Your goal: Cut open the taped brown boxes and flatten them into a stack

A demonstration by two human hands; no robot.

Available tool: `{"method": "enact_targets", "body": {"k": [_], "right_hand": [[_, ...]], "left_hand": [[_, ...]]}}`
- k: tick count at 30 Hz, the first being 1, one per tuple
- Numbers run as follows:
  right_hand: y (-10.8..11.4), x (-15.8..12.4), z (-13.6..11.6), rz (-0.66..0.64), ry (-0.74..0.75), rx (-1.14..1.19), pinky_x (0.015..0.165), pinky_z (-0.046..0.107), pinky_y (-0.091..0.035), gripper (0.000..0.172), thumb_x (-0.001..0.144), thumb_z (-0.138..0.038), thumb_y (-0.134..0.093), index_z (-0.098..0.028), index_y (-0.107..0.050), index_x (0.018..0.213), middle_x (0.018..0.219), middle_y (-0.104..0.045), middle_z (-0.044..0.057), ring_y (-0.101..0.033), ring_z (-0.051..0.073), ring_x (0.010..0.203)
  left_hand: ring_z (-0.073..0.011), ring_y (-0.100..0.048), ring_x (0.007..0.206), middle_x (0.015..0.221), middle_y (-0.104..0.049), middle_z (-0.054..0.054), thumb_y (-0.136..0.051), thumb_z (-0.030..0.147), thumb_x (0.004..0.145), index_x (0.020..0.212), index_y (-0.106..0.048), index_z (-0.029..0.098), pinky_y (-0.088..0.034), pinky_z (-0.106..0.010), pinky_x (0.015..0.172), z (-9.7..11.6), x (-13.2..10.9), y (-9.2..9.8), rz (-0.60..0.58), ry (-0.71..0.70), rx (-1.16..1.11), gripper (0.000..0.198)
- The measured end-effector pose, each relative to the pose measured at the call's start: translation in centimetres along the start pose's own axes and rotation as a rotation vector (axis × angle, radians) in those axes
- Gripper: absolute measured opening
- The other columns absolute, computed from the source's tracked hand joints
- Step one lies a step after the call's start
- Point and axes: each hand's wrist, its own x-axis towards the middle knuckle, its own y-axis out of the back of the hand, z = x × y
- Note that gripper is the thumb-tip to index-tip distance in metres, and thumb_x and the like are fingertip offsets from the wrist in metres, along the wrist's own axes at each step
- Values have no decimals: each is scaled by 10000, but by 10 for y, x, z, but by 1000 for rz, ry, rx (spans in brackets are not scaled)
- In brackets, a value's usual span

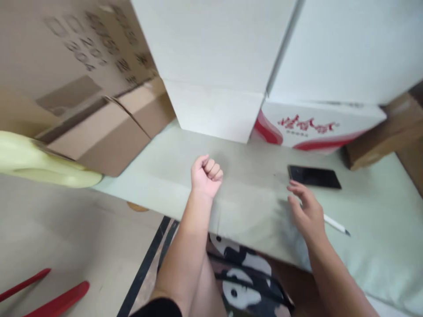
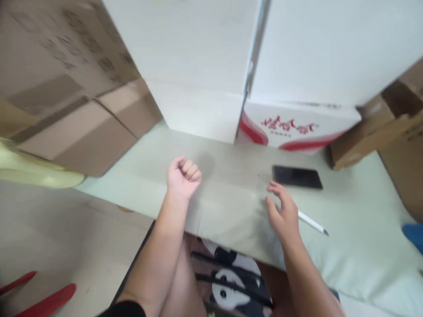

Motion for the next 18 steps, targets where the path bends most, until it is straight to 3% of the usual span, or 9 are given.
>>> {"method": "enact_targets", "body": {"k": [5,8,13,18], "right_hand": [[-49,-9,-36,-175,117,2,948,596,-575,242,907,-478,-590,-272,-699,973,1224,-766,141,-747,349,1109],[-85,-6,-64,-272,180,1,938,576,-589,230,931,-449,-562,-265,-692,975,1225,-768,144,-749,341,1124],[-148,11,-128,-432,359,29,964,519,-585,197,940,-361,-537,-236,-674,1007,1257,-751,158,-732,314,1157],[-213,40,-222,-610,619,53,907,427,-596,225,910,-227,-509,-242,-640,1092,1302,-723,132,-716,275,1154]], "left_hand": [[-80,-119,383,513,-63,72,-490,227,906,607,-115,213,-156,-215,370,65,-16,25,-55,-221,-208,479],[-85,-111,390,516,-67,67,-445,236,908,618,-117,214,-154,-220,377,93,-29,41,-59,-282,-330,438],[-82,-126,387,517,-78,73,-444,220,882,625,-122,219,-156,-220,381,118,-44,65,9,-351,-503,413],[-75,-154,363,509,-99,86,-454,199,868,628,-157,226,-146,-207,365,129,-51,75,103,-354,-637,382]]}}
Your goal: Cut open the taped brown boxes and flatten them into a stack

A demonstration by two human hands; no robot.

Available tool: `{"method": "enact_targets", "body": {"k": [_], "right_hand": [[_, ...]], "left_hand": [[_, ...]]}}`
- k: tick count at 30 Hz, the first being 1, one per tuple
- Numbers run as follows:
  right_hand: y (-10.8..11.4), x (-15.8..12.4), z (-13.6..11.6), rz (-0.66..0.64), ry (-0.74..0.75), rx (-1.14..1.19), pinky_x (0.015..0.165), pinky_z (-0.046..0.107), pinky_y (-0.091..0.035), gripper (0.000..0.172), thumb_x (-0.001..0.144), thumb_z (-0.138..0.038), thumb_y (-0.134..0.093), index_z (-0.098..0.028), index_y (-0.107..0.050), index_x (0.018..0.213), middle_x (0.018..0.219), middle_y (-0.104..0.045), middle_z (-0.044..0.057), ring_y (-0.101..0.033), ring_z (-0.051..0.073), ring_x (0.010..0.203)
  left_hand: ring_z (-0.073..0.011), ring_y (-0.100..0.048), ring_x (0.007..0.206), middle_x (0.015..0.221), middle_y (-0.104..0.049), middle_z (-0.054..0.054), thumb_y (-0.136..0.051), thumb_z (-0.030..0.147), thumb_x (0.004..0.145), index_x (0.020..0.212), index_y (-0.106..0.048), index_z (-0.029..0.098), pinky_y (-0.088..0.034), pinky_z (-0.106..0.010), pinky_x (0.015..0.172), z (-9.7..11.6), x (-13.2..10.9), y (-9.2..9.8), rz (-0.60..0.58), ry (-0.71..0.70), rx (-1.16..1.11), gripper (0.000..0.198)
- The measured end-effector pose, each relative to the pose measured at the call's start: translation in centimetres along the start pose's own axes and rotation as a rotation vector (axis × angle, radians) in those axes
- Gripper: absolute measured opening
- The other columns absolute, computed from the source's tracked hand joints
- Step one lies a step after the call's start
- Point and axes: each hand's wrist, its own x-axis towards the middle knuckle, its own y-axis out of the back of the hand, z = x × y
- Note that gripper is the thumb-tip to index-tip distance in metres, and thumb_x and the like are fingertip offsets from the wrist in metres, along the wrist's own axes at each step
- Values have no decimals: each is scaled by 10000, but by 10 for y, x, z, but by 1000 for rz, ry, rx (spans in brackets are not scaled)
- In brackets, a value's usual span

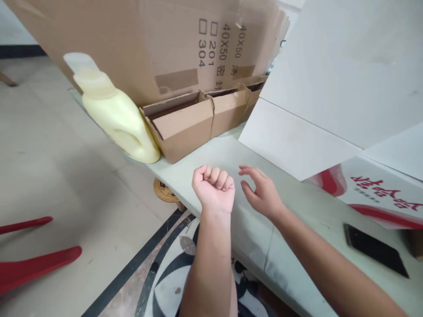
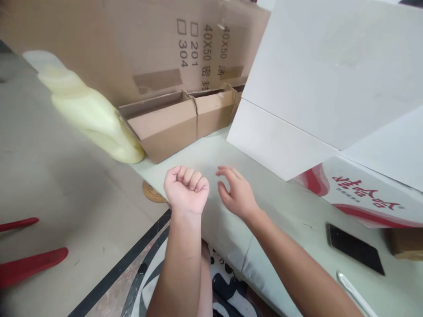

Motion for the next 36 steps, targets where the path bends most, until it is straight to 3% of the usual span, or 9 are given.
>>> {"method": "enact_targets", "body": {"k": [5,8,12,15,20,25,29,33,36], "right_hand": [[-24,112,-48,-110,207,-85,1037,481,-538,375,876,-172,-476,-185,-620,1222,1266,-714,136,-672,287,1176],[-42,165,-72,-184,365,-223,1143,481,-471,552,861,-109,-488,-154,-545,1408,1488,-596,152,-565,292,1364],[-60,203,-90,-282,394,-472,1285,529,-269,767,869,-163,-626,-177,-368,1591,1680,-388,95,-308,319,1582],[-61,207,-90,-300,396,-593,1239,517,-283,692,887,-209,-679,-165,-441,1535,1489,-581,125,-479,300,1444],[-50,175,-73,-277,478,-661,948,411,-372,203,981,-248,-590,-167,-651,1157,1148,-683,127,-594,267,1061],[-27,110,-47,-191,640,-692,717,367,-285,186,1045,-264,-499,-212,-658,963,876,-684,51,-532,209,809],[13,45,-33,-76,767,-576,678,347,-318,189,1026,-199,-521,-204,-617,863,738,-641,20,-487,186,722],[70,-32,-19,-82,619,-437,742,337,-416,95,1004,-156,-535,-192,-620,1028,863,-726,42,-575,188,796],[112,-89,-1,-9,466,-402,755,345,-470,141,951,-102,-547,-189,-623,1032,895,-733,73,-655,201,836]], "left_hand": [[-71,-154,354,502,-104,91,-452,190,843,625,-170,228,-146,-197,354,15,5,0,46,-56,-51,358],[-72,-137,359,506,-91,89,-453,188,831,622,-161,227,-126,-201,349,19,8,1,70,-67,-81,361],[-76,-125,375,516,-72,82,-444,183,834,625,-133,227,-127,-207,354,21,10,1,85,-35,-80,377],[-79,-115,390,525,-64,76,-436,192,833,635,-114,221,-135,-211,363,26,8,0,96,-61,-38,378],[-81,-90,413,540,-56,63,-417,207,839,615,-119,207,-125,-242,388,42,-16,-8,78,-381,46,373],[-79,-69,432,553,-33,41,-412,148,871,613,-94,187,-112,-276,423,49,-54,-15,-85,-779,247,411],[-80,-63,454,577,-27,37,-467,194,903,640,-104,185,-135,-295,444,47,-70,-15,-162,-879,409,449],[-85,-60,467,598,-22,35,-514,190,887,641,-112,183,-138,-311,455,27,-70,-18,-246,-881,516,471],[-66,-85,456,583,-54,49,-575,176,865,599,-141,179,-129,-297,448,-9,-64,-18,-367,-865,539,509]]}}
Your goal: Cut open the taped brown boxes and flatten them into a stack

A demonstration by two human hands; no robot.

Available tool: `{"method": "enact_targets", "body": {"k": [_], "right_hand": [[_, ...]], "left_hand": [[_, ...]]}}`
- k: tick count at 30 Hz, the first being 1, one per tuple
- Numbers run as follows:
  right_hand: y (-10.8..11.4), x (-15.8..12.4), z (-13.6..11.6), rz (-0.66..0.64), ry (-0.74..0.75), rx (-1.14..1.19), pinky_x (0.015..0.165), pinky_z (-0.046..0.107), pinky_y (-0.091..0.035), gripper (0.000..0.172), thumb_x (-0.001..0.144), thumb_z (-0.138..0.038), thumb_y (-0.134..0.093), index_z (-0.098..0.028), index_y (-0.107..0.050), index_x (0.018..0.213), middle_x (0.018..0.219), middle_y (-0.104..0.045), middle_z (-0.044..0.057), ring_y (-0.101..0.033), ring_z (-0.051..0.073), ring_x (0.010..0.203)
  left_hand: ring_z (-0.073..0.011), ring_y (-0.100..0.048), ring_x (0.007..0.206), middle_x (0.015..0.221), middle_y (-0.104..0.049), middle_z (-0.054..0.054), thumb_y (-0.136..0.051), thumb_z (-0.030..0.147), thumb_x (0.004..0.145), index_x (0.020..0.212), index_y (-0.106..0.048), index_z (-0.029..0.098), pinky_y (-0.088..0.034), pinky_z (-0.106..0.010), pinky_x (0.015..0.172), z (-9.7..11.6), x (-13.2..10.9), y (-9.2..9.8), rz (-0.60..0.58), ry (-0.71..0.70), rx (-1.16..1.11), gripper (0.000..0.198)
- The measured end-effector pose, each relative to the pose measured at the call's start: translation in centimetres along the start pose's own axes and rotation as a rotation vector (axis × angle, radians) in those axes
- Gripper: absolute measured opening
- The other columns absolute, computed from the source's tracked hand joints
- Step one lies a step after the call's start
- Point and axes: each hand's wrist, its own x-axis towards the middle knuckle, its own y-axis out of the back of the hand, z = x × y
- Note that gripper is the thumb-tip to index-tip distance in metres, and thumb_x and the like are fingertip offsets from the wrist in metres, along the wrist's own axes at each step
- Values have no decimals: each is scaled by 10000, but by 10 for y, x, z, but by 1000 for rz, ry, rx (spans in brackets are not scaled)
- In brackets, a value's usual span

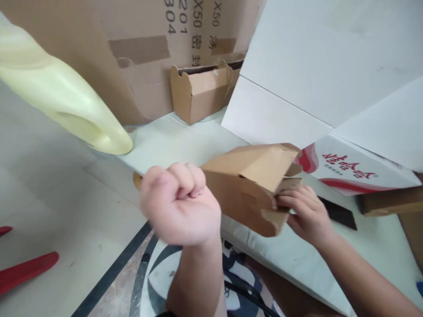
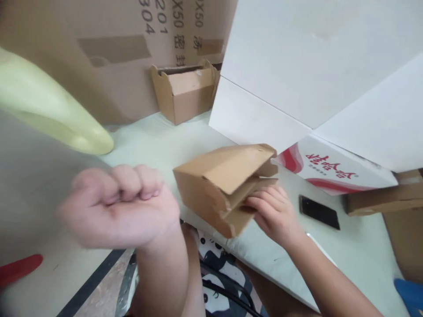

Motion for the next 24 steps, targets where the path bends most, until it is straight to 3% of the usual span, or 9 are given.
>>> {"method": "enact_targets", "body": {"k": [4,8,11,13,16,18,21,24], "right_hand": [[33,-73,9,194,-251,-103,705,338,-518,150,864,-106,-633,-243,-620,923,845,-712,39,-691,207,776],[46,-112,8,271,-376,-241,588,322,-493,154,840,-140,-701,-253,-596,834,736,-660,13,-659,205,654],[49,-118,3,289,-479,-252,525,331,-452,175,861,-200,-705,-260,-555,795,641,-600,4,-617,212,579],[49,-117,0,309,-570,-211,486,326,-417,200,869,-226,-696,-264,-526,772,599,-562,-13,-568,193,522],[49,-117,-1,357,-644,-166,486,315,-411,178,875,-211,-690,-261,-543,788,621,-581,-15,-559,178,530],[55,-122,0,367,-601,-118,592,320,-486,127,877,-150,-684,-254,-612,893,737,-677,8,-643,191,647],[76,-133,2,405,-594,-17,768,344,-540,300,862,-70,-701,-255,-668,1095,952,-765,37,-715,201,837],[103,-142,-4,436,-649,15,763,351,-531,365,851,-50,-717,-266,-688,1145,952,-767,29,-707,190,838]], "left_hand": [[-65,-209,448,522,-205,64,-620,178,898,553,-273,190,-167,-267,457,-34,-40,-25,-285,165,-4,490],[-97,-344,539,560,-383,34,-683,197,858,565,-466,189,-290,-263,536,-49,-69,-44,-596,396,177,365],[-156,-511,722,737,-552,-14,-703,223,816,700,-595,205,-430,-295,699,-58,-80,-55,-804,358,303,160],[-205,-576,919,930,-621,-50,-708,263,818,843,-647,227,-475,-335,856,-66,-86,-57,-883,291,364,74],[-243,-578,1103,1087,-635,-77,-698,353,857,958,-666,247,-479,-372,979,-79,-93,-55,-926,224,420,150],[-245,-585,1129,1110,-634,-78,-690,422,876,970,-671,250,-489,-376,1000,-87,-96,-54,-904,200,422,197],[-238,-609,1087,1051,-621,-63,-718,510,848,930,-662,246,-513,-379,1001,-95,-99,-57,-790,170,389,282],[-225,-619,1029,981,-603,-48,-748,531,817,878,-651,241,-522,-388,1013,-99,-104,-64,-718,144,364,312]]}}
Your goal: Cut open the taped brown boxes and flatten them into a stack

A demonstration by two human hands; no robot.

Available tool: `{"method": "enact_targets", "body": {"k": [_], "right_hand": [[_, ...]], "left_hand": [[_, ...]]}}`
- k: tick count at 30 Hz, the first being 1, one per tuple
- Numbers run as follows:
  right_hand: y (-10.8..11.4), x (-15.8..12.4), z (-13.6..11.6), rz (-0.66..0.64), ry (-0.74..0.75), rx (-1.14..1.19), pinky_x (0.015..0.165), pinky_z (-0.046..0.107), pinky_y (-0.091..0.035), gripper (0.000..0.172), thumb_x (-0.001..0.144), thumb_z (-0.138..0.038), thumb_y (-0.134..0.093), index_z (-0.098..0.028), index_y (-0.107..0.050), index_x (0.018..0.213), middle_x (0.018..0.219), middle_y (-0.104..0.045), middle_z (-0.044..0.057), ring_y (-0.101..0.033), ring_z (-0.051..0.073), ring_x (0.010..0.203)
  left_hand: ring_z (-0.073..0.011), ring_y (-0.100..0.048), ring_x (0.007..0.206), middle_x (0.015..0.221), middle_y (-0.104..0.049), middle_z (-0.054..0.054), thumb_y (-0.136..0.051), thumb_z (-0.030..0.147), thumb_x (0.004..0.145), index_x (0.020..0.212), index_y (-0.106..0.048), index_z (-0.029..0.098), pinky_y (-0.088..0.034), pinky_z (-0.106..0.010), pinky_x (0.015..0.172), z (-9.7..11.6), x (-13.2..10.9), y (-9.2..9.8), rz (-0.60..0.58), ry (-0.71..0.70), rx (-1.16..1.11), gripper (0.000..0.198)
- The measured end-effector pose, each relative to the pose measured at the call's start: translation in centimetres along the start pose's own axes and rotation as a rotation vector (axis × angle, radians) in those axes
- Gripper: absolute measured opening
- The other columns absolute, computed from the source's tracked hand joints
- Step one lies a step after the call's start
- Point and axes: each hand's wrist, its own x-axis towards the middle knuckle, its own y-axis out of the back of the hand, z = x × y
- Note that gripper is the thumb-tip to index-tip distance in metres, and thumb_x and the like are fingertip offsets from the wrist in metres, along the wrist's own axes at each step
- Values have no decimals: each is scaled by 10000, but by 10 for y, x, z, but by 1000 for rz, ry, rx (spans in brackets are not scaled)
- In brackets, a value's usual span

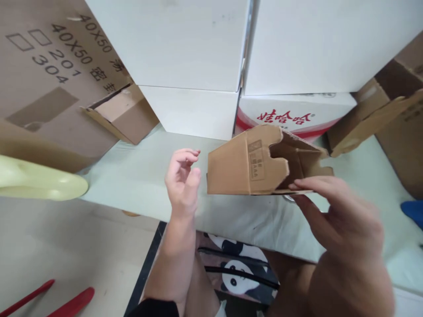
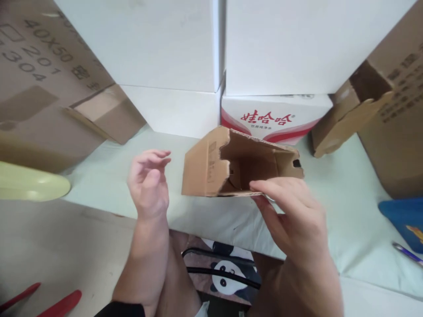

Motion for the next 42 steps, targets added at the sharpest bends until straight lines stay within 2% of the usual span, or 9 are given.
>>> {"method": "enact_targets", "body": {"k": [3,7,12,18,23,27,31,37,42], "right_hand": [[18,-1,-11,-88,46,-32,751,373,-489,365,884,-44,-689,-279,-691,1164,900,-768,9,-682,179,797],[18,-6,-25,-187,70,-45,763,376,-444,307,944,-52,-628,-261,-675,1163,937,-794,0,-660,161,794],[19,-7,-27,-241,60,-49,790,374,-456,228,946,-91,-641,-240,-674,1115,922,-795,0,-673,167,799],[41,-11,7,76,-264,-123,765,380,-533,117,952,-229,-632,-272,-737,982,886,-785,30,-729,210,832],[12,-19,49,556,-498,238,803,408,-558,121,910,-313,-639,-247,-731,950,1083,-732,81,-694,275,1080],[-8,-23,68,406,-537,311,1012,497,-517,186,860,-231,-569,-248,-742,924,1162,-712,88,-652,294,1191],[-5,-25,66,232,-458,347,1053,513,-504,361,660,-119,-497,-262,-750,874,1244,-676,80,-607,310,1270],[3,-25,59,122,-439,351,1122,548,-446,426,557,-143,-481,-250,-721,892,1303,-615,89,-532,341,1349],[-1,-25,57,188,-416,315,1094,552,-454,451,561,-167,-475,-246,-675,958,1193,-620,110,-587,338,1232]], "left_hand": [[-227,-623,1048,1005,-606,-55,-724,534,846,910,-670,248,-528,-409,1031,5,-5,-9,-109,-19,-11,298],[-282,-592,1191,1176,-601,-96,-687,551,875,992,-710,269,-512,-479,1089,19,-15,-17,-438,-107,80,306],[-310,-570,1219,1308,-579,-114,-606,308,881,932,-764,244,-494,-509,1104,28,-16,-24,-768,-53,280,179],[-334,-551,1212,1227,-573,-124,-569,185,724,1022,-735,222,-505,-543,1080,13,-6,-18,-747,2,397,343],[-309,-553,1091,1031,-533,-96,-564,158,630,908,-701,231,-510,-545,1051,7,-3,-13,-695,-45,390,320],[-273,-578,867,804,-611,-59,-554,147,611,730,-661,254,-532,-524,936,8,-1,-18,-761,-98,321,193],[-280,-607,804,683,-643,-39,-536,161,601,666,-664,270,-521,-535,928,7,1,-21,-786,-106,326,180],[-324,-646,1042,980,-768,-56,-524,168,607,910,-739,263,-461,-558,1079,5,2,-17,-751,-100,403,383],[-339,-555,1337,1319,-727,-79,-586,314,824,1203,-722,255,-373,-534,1205,0,1,-15,-759,47,327,407]]}}
